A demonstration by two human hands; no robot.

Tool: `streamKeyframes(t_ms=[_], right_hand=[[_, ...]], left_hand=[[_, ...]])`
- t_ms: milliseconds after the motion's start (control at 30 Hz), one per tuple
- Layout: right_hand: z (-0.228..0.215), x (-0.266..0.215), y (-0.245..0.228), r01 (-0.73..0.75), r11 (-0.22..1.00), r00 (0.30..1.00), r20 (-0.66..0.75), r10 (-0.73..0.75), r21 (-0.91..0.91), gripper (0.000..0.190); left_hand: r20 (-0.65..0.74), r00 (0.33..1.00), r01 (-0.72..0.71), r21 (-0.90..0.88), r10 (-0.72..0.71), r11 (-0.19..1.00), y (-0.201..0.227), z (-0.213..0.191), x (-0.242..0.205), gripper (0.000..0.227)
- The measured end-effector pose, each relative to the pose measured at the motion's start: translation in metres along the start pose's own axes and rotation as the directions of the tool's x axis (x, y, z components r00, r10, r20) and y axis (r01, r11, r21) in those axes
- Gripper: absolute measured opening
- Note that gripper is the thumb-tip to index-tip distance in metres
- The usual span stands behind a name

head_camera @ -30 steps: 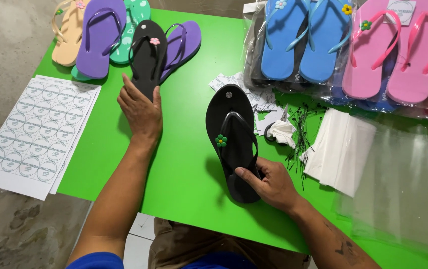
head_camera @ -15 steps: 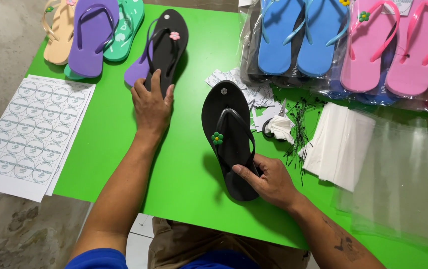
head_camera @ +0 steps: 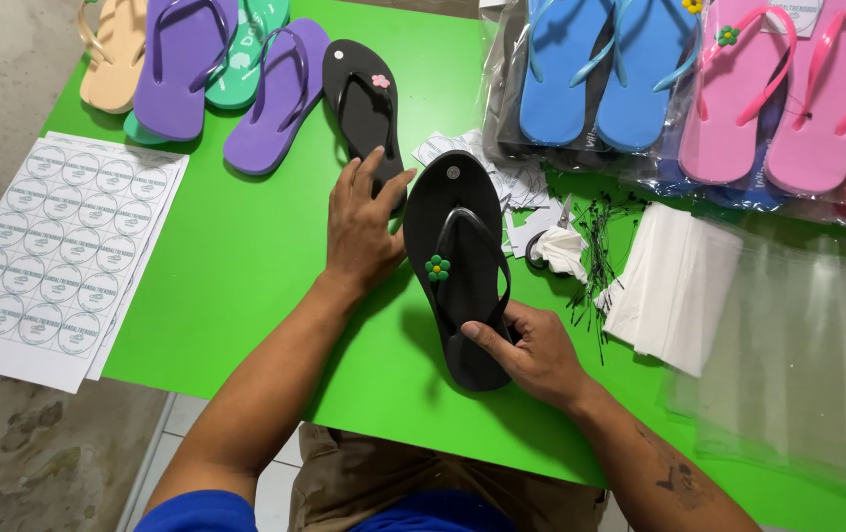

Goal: The person places a pair of blue flip-flops into a clear plastic bag, inserts a white cardboard header card, and seals the package. Then the person wipes the straps of a pair of black flip-flops with a white cloth.

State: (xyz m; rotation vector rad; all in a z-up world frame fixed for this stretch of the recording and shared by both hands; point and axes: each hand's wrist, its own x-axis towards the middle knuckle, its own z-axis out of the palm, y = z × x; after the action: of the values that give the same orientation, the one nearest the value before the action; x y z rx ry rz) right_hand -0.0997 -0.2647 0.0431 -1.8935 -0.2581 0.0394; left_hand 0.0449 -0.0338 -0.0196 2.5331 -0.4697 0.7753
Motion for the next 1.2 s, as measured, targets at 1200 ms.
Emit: streamKeyframes(t_ms=[1200], right_hand=[[-0.038,0.014,0.021,-0.021,0.941,0.803,-0.566,-0.186,-0.338,0.028]], left_hand=[[0.615,0.638,0.537,-0.786,-0.464,-0.305,0.079,-0.025,0.021,0.020]])
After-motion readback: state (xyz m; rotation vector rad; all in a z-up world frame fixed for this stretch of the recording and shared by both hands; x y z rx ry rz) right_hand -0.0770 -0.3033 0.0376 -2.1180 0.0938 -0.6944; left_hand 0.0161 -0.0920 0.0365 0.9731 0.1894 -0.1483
